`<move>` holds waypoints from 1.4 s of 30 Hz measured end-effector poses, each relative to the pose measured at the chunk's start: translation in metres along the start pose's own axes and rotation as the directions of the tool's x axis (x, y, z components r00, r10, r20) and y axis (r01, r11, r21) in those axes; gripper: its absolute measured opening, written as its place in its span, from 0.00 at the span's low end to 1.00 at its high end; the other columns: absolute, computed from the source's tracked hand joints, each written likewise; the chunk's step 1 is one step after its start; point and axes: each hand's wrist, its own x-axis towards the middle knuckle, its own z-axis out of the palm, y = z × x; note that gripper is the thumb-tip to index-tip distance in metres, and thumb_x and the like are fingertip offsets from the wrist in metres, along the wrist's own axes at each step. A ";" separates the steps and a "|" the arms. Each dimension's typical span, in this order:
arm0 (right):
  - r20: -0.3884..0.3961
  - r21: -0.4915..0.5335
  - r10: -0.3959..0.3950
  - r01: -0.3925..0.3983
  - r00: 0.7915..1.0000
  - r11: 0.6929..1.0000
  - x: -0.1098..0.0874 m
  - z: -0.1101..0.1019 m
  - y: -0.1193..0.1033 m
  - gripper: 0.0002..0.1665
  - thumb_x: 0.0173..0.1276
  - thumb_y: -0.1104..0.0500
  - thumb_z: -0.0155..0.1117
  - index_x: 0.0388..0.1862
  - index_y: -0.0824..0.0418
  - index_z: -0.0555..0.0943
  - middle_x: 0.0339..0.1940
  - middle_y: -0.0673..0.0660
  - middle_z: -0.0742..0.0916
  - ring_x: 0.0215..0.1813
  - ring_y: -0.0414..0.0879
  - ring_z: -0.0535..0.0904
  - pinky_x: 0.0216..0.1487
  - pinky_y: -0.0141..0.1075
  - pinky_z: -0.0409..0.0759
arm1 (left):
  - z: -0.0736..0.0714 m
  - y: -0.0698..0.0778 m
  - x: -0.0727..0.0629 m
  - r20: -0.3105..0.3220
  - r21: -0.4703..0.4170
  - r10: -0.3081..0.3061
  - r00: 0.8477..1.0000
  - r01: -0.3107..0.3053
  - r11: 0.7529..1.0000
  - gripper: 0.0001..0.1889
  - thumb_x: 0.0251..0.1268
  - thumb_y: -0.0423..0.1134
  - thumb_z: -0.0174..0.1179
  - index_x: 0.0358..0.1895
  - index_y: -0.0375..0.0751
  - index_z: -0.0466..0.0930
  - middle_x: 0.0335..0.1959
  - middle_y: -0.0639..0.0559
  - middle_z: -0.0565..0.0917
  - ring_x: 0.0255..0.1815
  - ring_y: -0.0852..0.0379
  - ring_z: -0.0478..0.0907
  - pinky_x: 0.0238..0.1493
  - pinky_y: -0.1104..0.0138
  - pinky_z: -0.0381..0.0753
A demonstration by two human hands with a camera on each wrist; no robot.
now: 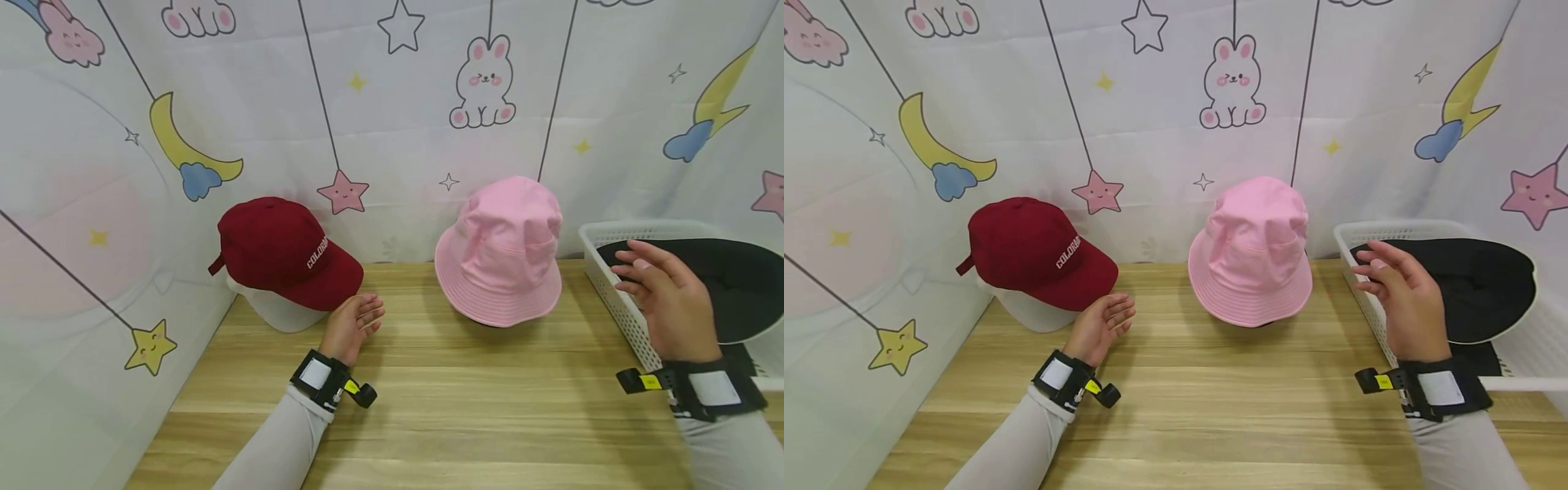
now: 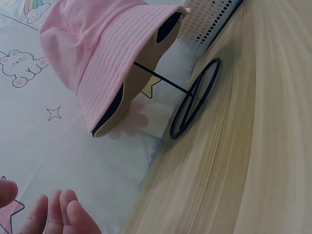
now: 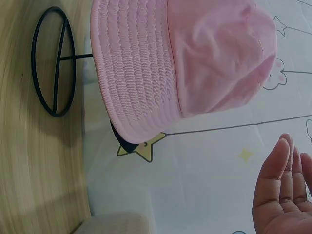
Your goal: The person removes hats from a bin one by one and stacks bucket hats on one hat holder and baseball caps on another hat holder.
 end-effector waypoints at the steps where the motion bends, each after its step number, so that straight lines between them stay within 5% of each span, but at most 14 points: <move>1: -0.011 0.008 0.003 -0.003 1.000 1.000 0.001 -0.002 0.000 0.22 0.78 0.66 0.54 0.68 0.68 0.72 0.55 0.53 0.85 0.50 0.41 0.85 0.46 0.25 0.84 | 0.000 0.000 0.000 0.001 0.000 0.002 1.000 -0.002 1.000 0.20 0.79 0.42 0.47 0.63 0.30 0.72 0.49 0.48 0.85 0.47 0.57 0.82 0.49 0.65 0.80; 10: -0.146 -0.108 0.027 -0.043 0.989 0.993 0.006 -0.026 -0.003 0.23 0.76 0.61 0.59 0.68 0.63 0.75 0.53 0.48 0.85 0.50 0.37 0.84 0.45 0.20 0.81 | 0.000 0.000 -0.001 -0.005 -0.002 -0.002 1.000 0.002 1.000 0.20 0.79 0.42 0.47 0.63 0.31 0.72 0.45 0.51 0.85 0.46 0.58 0.82 0.50 0.64 0.80; 16: -0.219 -0.265 0.063 -0.122 0.974 0.957 0.008 -0.041 -0.004 0.26 0.77 0.54 0.59 0.71 0.58 0.73 0.53 0.42 0.82 0.51 0.32 0.80 0.47 0.16 0.77 | 0.001 0.001 0.000 -0.007 0.001 -0.008 1.000 0.008 1.000 0.20 0.79 0.41 0.46 0.63 0.32 0.72 0.45 0.52 0.85 0.49 0.55 0.82 0.49 0.66 0.80; 24: -0.216 -0.318 0.122 -0.188 0.969 0.929 0.012 -0.054 -0.007 0.26 0.77 0.53 0.59 0.71 0.56 0.73 0.51 0.39 0.82 0.50 0.29 0.79 0.44 0.15 0.76 | 0.001 0.001 0.000 -0.008 0.000 -0.003 1.000 0.003 1.000 0.20 0.79 0.42 0.47 0.63 0.31 0.72 0.48 0.49 0.85 0.47 0.57 0.82 0.48 0.66 0.81; 26: -0.216 -0.355 0.136 -0.208 0.967 0.912 0.012 -0.056 -0.008 0.26 0.77 0.53 0.59 0.71 0.56 0.73 0.51 0.38 0.81 0.50 0.29 0.79 0.44 0.15 0.76 | 0.001 0.000 0.000 -0.008 0.000 -0.006 1.000 0.006 1.000 0.20 0.79 0.42 0.46 0.63 0.32 0.72 0.49 0.48 0.85 0.47 0.57 0.82 0.49 0.66 0.81; 30: -0.248 -0.527 0.139 -0.254 0.959 0.811 0.012 -0.059 -0.012 0.27 0.80 0.49 0.54 0.74 0.52 0.71 0.54 0.35 0.78 0.51 0.26 0.76 0.45 0.14 0.73 | 0.002 0.000 0.000 -0.009 0.004 -0.009 1.000 0.009 1.000 0.20 0.79 0.41 0.46 0.63 0.31 0.72 0.47 0.50 0.85 0.47 0.58 0.82 0.49 0.65 0.80; 33: -0.260 -0.590 0.117 -0.254 0.958 0.767 0.012 -0.063 -0.017 0.27 0.81 0.48 0.50 0.75 0.52 0.69 0.55 0.33 0.77 0.52 0.26 0.74 0.45 0.13 0.72 | 0.003 0.000 0.000 -0.007 0.003 -0.010 1.000 0.010 1.000 0.21 0.79 0.42 0.47 0.64 0.31 0.72 0.45 0.52 0.85 0.46 0.58 0.82 0.49 0.65 0.80; 42: -0.250 -0.438 0.019 -0.131 0.968 0.889 0.015 -0.082 -0.020 0.18 0.81 0.56 0.51 0.65 0.53 0.77 0.48 0.37 0.81 0.47 0.26 0.78 0.45 0.13 0.74 | 0.003 -0.002 -0.001 -0.008 0.001 -0.016 1.000 0.016 1.000 0.20 0.79 0.42 0.47 0.62 0.31 0.72 0.43 0.52 0.85 0.46 0.57 0.83 0.48 0.65 0.81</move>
